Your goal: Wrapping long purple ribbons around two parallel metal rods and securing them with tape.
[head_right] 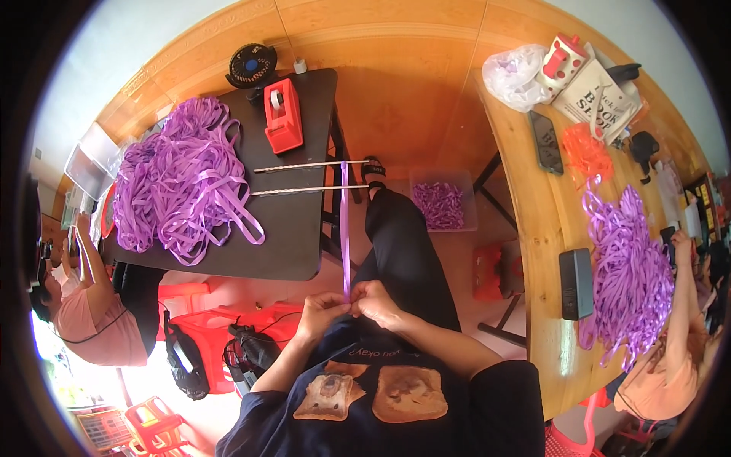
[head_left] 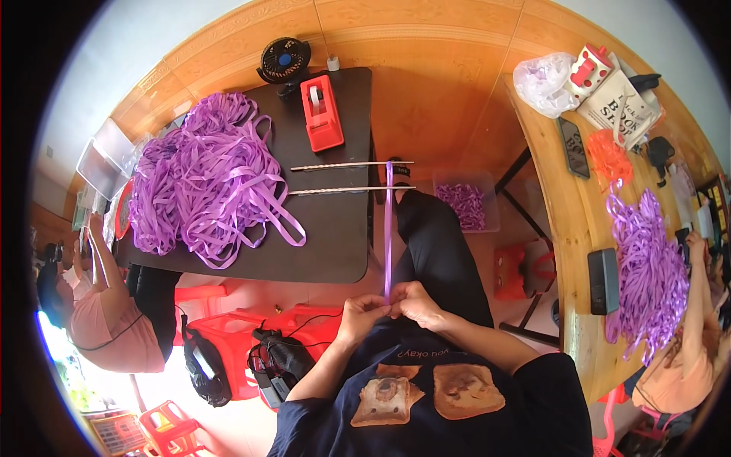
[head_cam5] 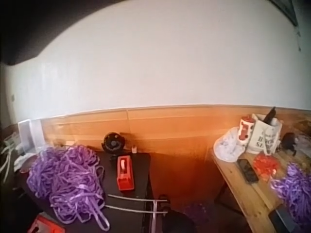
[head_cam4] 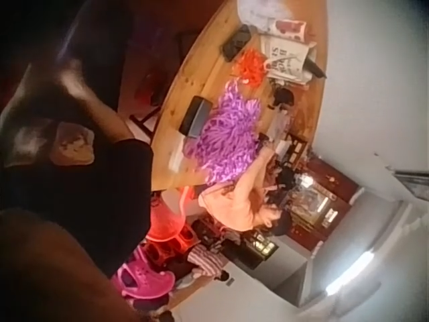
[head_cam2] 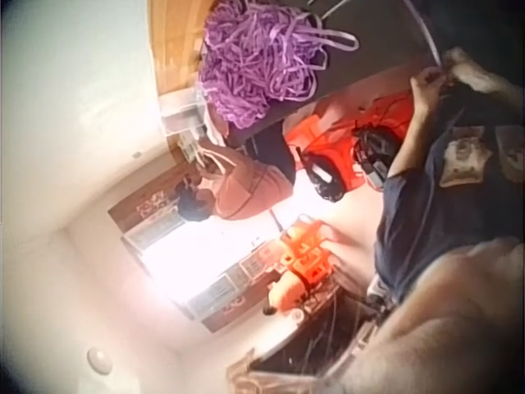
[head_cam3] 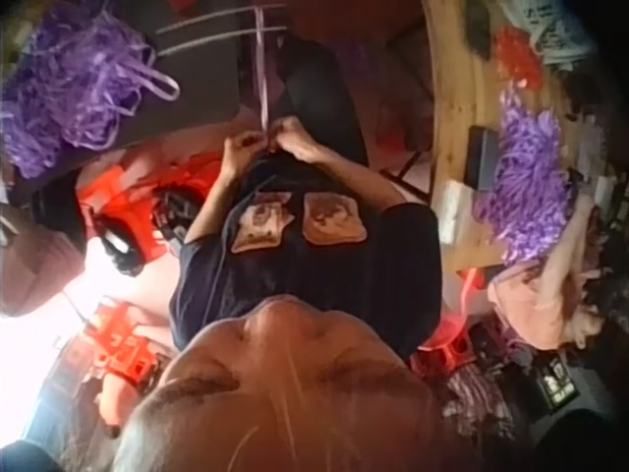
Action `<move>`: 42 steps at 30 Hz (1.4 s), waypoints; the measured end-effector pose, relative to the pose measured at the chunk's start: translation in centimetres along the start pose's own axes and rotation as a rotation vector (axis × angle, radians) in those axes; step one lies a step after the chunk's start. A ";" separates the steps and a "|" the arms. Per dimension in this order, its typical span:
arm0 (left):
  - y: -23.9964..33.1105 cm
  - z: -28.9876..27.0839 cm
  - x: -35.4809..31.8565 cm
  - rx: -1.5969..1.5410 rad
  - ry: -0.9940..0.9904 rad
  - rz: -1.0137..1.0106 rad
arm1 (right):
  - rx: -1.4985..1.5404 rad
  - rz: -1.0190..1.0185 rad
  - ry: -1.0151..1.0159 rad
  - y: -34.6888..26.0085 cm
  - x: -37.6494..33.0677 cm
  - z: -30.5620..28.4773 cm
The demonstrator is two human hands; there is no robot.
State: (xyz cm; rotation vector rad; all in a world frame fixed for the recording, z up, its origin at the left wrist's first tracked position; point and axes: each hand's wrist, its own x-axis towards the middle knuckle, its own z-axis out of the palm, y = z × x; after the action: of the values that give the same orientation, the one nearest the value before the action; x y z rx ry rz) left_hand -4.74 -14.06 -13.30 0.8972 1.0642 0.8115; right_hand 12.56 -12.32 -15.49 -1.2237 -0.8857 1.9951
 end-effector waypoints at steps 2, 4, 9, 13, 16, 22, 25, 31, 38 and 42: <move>0.1 0.2 0.2 0.038 0.013 0.002 | -0.005 0.006 0.007 -0.1 -0.1 -0.1; 0.3 0.4 0.5 0.008 0.019 -0.021 | -0.013 0.013 -0.017 -0.3 -0.2 -0.2; 2.0 1.5 1.5 -0.077 0.031 0.031 | 0.056 0.043 -0.058 -1.0 -1.1 -0.4; 3.4 4.0 2.7 -0.143 0.116 0.135 | -0.026 0.102 -0.069 -1.5 -2.7 -1.1; 3.8 5.9 3.8 -0.199 0.171 0.173 | -0.038 0.115 -0.058 -2.7 -4.4 -1.8; 5.3 7.9 6.9 -0.316 0.286 0.214 | -0.054 0.086 -0.024 -2.6 -5.4 -2.7; 5.7 8.2 9.1 -0.368 0.302 0.263 | -0.079 0.070 -0.019 -3.0 -5.6 -2.8; 7.4 9.1 12.3 -0.504 0.341 0.279 | -0.066 0.072 0.014 -3.1 -5.7 -3.1; 8.6 8.9 15.5 -0.643 0.350 0.411 | -0.050 0.084 -0.008 -2.8 -5.5 -3.5; 10.0 9.4 16.4 -0.683 0.357 0.429 | -0.049 0.088 -0.003 -2.8 -5.5 -3.5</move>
State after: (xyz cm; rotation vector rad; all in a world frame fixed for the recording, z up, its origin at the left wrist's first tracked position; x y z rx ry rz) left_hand 7.59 2.63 -8.22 0.3951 0.8043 1.6194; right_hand 18.26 -14.30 -11.71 -1.3082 -0.9015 2.0554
